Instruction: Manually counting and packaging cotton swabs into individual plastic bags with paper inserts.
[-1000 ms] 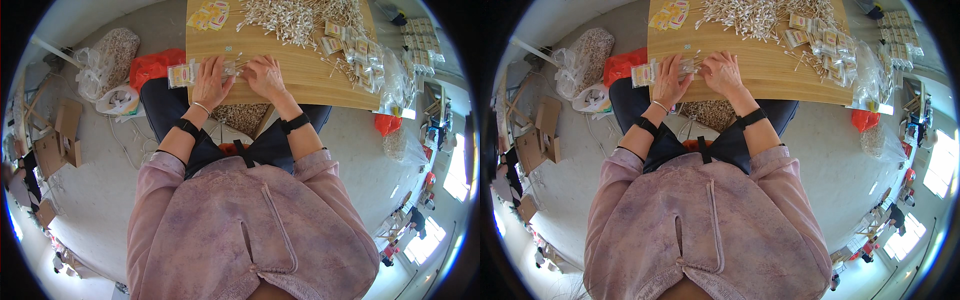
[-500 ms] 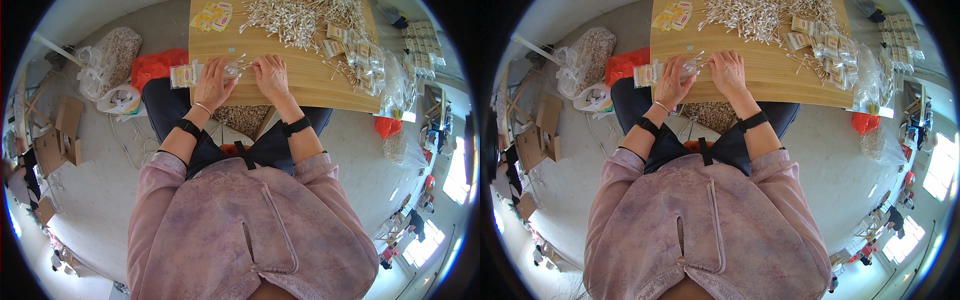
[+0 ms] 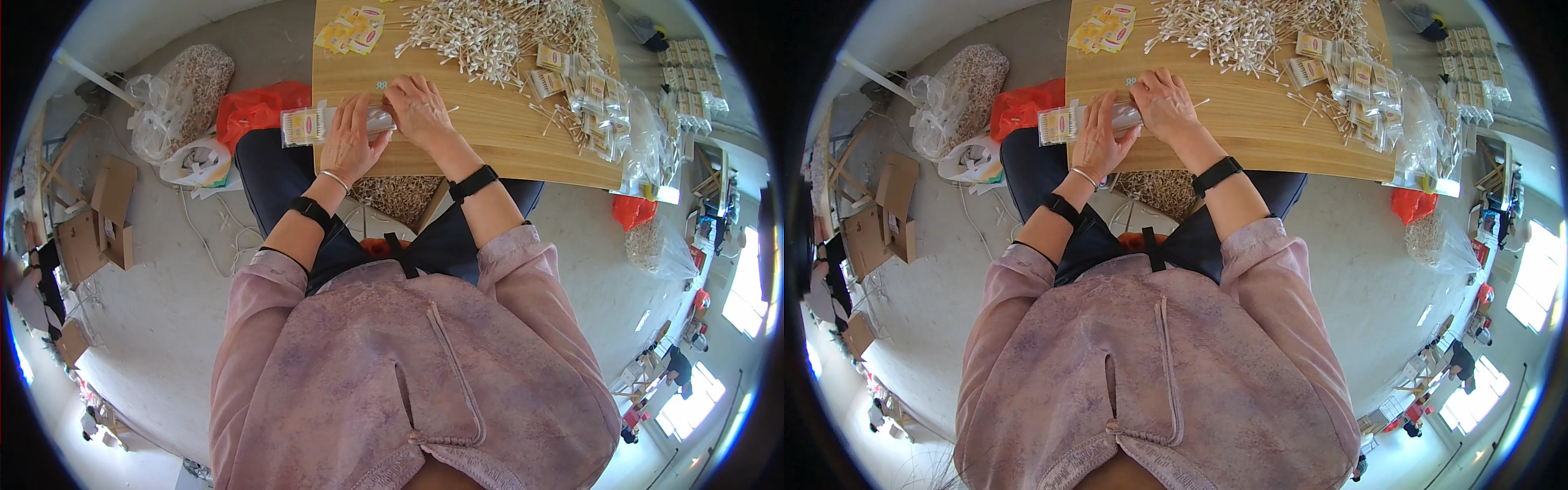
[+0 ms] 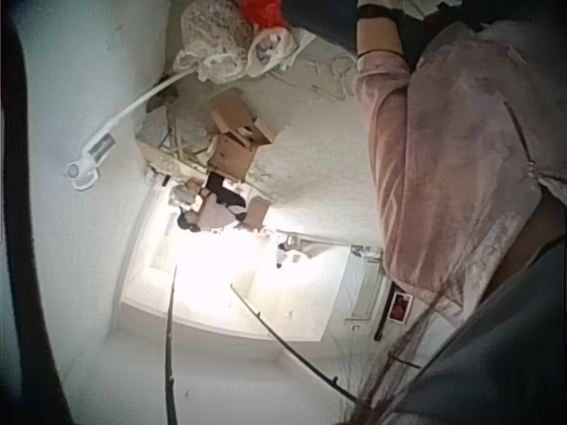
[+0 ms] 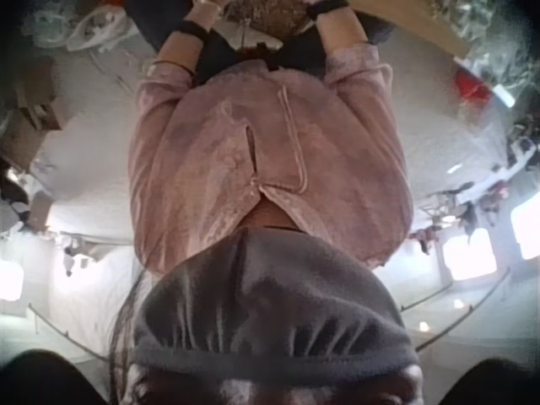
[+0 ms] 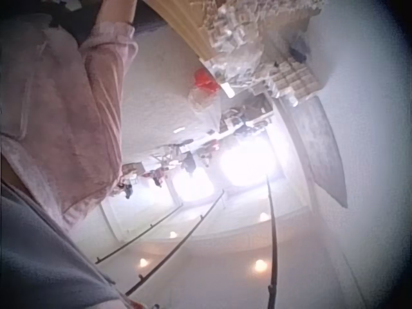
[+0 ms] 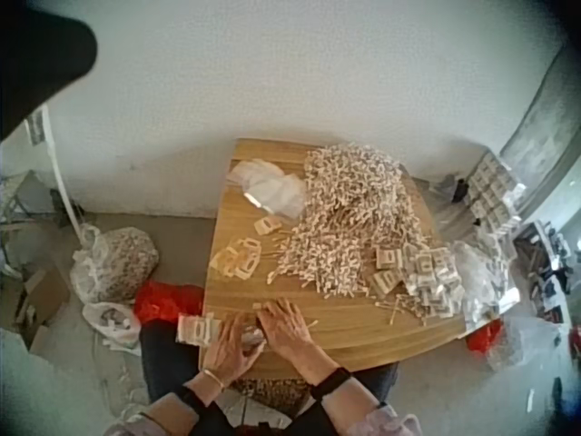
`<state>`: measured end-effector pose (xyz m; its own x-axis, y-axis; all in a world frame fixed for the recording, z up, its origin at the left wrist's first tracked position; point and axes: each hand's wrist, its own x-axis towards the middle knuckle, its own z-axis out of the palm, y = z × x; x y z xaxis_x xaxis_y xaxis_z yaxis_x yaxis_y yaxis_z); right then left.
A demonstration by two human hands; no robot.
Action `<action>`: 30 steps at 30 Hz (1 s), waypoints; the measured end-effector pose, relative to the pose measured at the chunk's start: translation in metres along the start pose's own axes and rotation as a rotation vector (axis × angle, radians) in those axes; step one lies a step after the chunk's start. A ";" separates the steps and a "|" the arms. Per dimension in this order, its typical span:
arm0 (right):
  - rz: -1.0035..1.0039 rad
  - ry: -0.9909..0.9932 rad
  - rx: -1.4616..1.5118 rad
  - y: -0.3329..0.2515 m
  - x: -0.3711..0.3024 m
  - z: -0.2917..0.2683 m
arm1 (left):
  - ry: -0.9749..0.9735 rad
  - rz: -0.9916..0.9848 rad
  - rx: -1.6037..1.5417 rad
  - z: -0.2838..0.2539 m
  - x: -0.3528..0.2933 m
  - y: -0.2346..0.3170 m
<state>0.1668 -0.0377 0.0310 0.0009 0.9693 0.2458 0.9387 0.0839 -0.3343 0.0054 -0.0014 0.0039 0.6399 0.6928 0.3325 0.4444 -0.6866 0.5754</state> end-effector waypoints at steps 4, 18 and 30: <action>0.014 -0.067 0.011 -0.002 0.005 -0.002 | 0.001 0.004 0.014 0.000 -0.001 0.000; 0.129 -0.087 0.062 -0.003 0.001 0.013 | -0.032 -0.005 -0.001 -0.001 0.001 0.001; 0.365 0.117 0.083 0.053 -0.062 -0.021 | -0.066 0.152 0.084 -0.002 0.002 -0.002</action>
<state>0.2236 -0.0978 0.0169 0.3735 0.9064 0.1972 0.8384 -0.2390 -0.4898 0.0047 0.0015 0.0053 0.7423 0.5659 0.3590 0.3885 -0.7999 0.4575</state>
